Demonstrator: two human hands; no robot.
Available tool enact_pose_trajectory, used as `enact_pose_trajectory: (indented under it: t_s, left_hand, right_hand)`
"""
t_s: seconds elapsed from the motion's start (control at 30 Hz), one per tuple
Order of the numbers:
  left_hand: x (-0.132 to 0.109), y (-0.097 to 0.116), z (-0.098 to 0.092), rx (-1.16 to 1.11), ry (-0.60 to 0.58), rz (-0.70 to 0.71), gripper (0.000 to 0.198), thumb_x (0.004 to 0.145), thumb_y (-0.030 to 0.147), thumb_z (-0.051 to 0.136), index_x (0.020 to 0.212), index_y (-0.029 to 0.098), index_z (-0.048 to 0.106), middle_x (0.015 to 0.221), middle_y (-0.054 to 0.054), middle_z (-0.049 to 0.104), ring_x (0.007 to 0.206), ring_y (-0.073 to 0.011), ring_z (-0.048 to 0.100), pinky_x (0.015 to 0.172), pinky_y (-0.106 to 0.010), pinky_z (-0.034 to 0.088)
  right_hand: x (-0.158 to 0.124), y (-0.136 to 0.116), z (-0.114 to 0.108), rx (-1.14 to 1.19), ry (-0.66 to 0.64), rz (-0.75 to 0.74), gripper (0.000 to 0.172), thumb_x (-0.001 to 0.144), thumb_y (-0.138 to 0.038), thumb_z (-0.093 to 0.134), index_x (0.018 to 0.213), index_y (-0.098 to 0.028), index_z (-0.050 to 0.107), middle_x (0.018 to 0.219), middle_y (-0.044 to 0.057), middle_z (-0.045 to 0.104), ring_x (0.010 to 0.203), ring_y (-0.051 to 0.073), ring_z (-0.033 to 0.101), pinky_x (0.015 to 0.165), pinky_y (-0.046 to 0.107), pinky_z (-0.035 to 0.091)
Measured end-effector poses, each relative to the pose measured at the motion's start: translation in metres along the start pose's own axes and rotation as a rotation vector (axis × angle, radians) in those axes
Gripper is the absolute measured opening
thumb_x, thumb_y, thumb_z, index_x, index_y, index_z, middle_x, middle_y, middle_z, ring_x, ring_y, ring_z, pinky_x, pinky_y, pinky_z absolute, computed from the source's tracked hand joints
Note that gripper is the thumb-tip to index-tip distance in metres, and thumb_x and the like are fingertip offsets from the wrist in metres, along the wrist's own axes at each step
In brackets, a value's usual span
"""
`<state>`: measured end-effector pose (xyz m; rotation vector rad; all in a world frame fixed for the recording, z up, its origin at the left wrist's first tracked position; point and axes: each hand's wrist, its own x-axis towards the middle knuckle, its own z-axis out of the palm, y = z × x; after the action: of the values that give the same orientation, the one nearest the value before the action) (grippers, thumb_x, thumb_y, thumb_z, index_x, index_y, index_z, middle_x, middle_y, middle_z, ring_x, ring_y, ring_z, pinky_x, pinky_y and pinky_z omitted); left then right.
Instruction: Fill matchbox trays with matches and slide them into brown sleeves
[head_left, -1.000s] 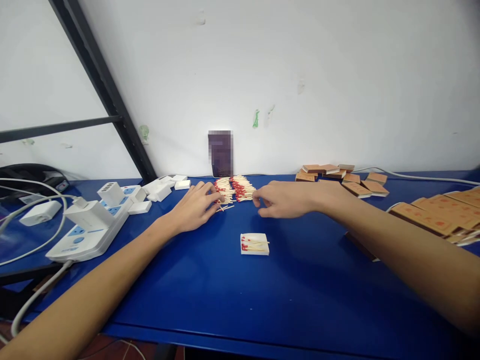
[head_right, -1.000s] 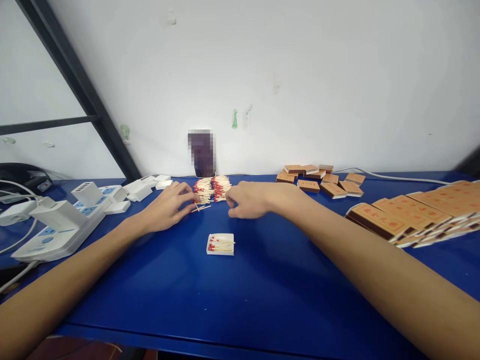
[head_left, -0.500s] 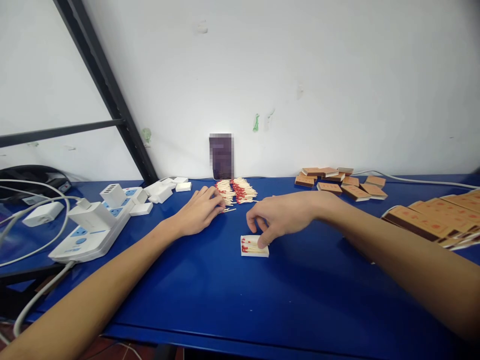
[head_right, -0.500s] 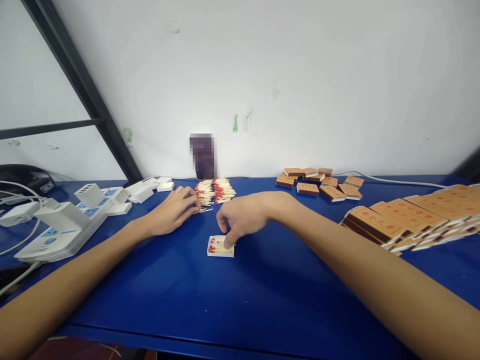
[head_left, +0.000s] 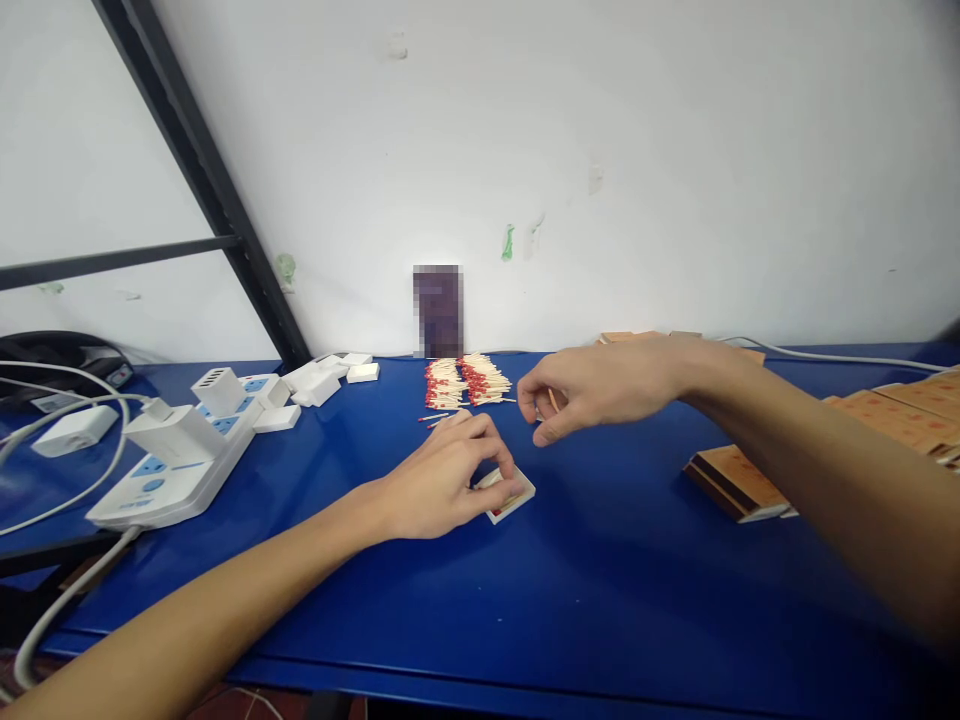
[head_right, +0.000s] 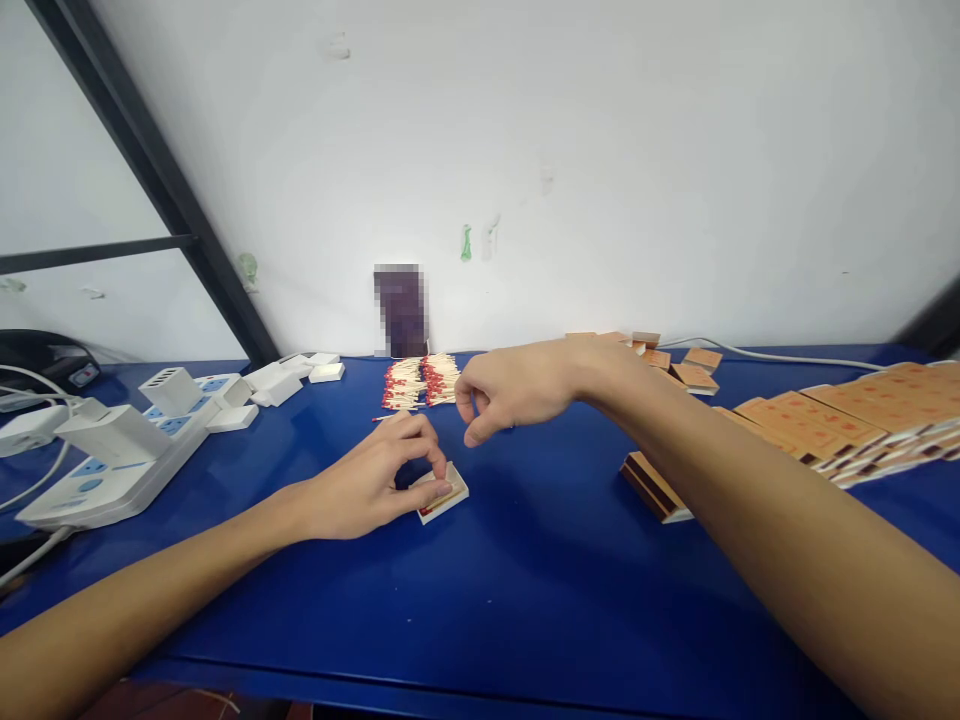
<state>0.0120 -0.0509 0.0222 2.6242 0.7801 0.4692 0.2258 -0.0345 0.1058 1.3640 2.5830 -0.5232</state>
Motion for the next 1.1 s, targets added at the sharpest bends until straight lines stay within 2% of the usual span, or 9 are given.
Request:
enact_pose_trajectory:
  t_s: [0.07, 0.17, 0.33, 0.5, 0.63, 0.73, 0.87, 1.0, 1.1]
  left_hand:
    - [0.001, -0.008, -0.003, 0.058, 0.064, -0.008, 0.028, 0.097, 0.041, 0.044, 0.094, 0.02, 0.064, 0.096, -0.005, 0.057, 0.093, -0.0212, 0.05, 0.085, -0.036, 0.04]
    - [0.001, -0.032, -0.016, 0.296, 0.143, -0.02, 0.031, 0.1, 0.035, 0.034, 0.097, 0.018, 0.06, 0.094, -0.006, 0.058, 0.09, -0.022, 0.049, 0.082, -0.037, 0.038]
    - [-0.005, -0.071, -0.039, 0.62, 0.007, 0.003, 0.028, 0.095, 0.038, 0.043, 0.095, 0.018, 0.062, 0.089, -0.008, 0.057, 0.083, -0.0238, 0.049, 0.077, -0.038, 0.036]
    - [-0.007, -0.076, -0.041, 0.694, -0.066, -0.071, 0.024, 0.095, 0.035, 0.043, 0.094, 0.018, 0.059, 0.091, -0.008, 0.059, 0.083, -0.0236, 0.051, 0.075, -0.037, 0.036]
    - [-0.006, -0.076, -0.038, 0.637, -0.09, -0.086, 0.021, 0.097, 0.03, 0.038, 0.09, 0.018, 0.055, 0.09, -0.007, 0.06, 0.082, -0.022, 0.052, 0.075, -0.036, 0.036]
    - [-0.006, -0.078, -0.036, 0.584, -0.084, -0.093, 0.021, 0.097, 0.028, 0.037, 0.088, 0.018, 0.053, 0.089, -0.006, 0.059, 0.081, -0.0213, 0.052, 0.074, -0.035, 0.036]
    - [-0.005, -0.078, -0.033, 0.54, -0.076, -0.095, 0.021, 0.098, 0.028, 0.036, 0.091, 0.018, 0.053, 0.091, -0.006, 0.059, 0.08, -0.0202, 0.052, 0.072, -0.033, 0.036]
    - [-0.003, -0.075, -0.031, 0.524, -0.088, -0.079, 0.02, 0.098, 0.026, 0.036, 0.091, 0.018, 0.052, 0.092, -0.007, 0.06, 0.078, -0.0191, 0.052, 0.071, -0.032, 0.037]
    - [-0.003, -0.073, -0.03, 0.502, -0.094, -0.058, 0.02, 0.098, 0.024, 0.034, 0.089, 0.018, 0.051, 0.09, -0.006, 0.059, 0.078, -0.0188, 0.052, 0.071, -0.032, 0.038]
  right_hand:
    - [0.0, -0.002, 0.001, -0.028, 0.014, 0.021, 0.019, 0.08, -0.039, 0.06, 0.089, -0.022, 0.062, 0.08, 0.002, 0.065, 0.066, 0.018, 0.057, 0.057, 0.03, 0.036]
    - [0.005, -0.004, 0.007, -0.009, -0.008, -0.015, 0.018, 0.081, -0.035, 0.058, 0.092, -0.021, 0.061, 0.084, 0.003, 0.066, 0.068, 0.019, 0.058, 0.058, 0.03, 0.038]
    - [0.015, -0.01, 0.018, -0.046, 0.077, -0.061, 0.021, 0.083, -0.031, 0.055, 0.099, -0.02, 0.062, 0.091, 0.006, 0.066, 0.071, 0.019, 0.059, 0.06, 0.029, 0.039]
    - [0.013, -0.025, 0.024, 0.052, -0.056, -0.218, 0.042, 0.076, -0.04, 0.066, 0.115, -0.024, 0.059, 0.109, 0.005, 0.064, 0.09, 0.023, 0.06, 0.069, 0.03, 0.042]
    - [0.017, -0.033, 0.034, -0.005, -0.122, -0.156, 0.05, 0.073, -0.039, 0.07, 0.12, -0.025, 0.056, 0.112, 0.006, 0.062, 0.096, 0.026, 0.058, 0.069, 0.032, 0.041]
    - [0.023, -0.031, 0.038, 0.02, -0.119, -0.185, 0.052, 0.076, -0.042, 0.068, 0.123, -0.024, 0.054, 0.108, 0.007, 0.061, 0.091, 0.025, 0.058, 0.067, 0.031, 0.042]
    - [0.03, -0.023, 0.037, 0.074, -0.03, -0.214, 0.055, 0.082, -0.055, 0.06, 0.126, -0.023, 0.053, 0.105, 0.006, 0.064, 0.086, 0.022, 0.06, 0.065, 0.029, 0.042]
    - [0.046, -0.018, 0.046, -0.089, 0.224, -0.056, 0.027, 0.095, -0.036, 0.046, 0.11, -0.018, 0.059, 0.102, 0.01, 0.066, 0.087, 0.023, 0.062, 0.067, 0.029, 0.041]
    - [0.061, -0.017, 0.06, -0.198, 0.312, 0.053, 0.02, 0.096, -0.026, 0.043, 0.104, -0.017, 0.059, 0.105, 0.013, 0.066, 0.088, 0.025, 0.063, 0.065, 0.03, 0.04]
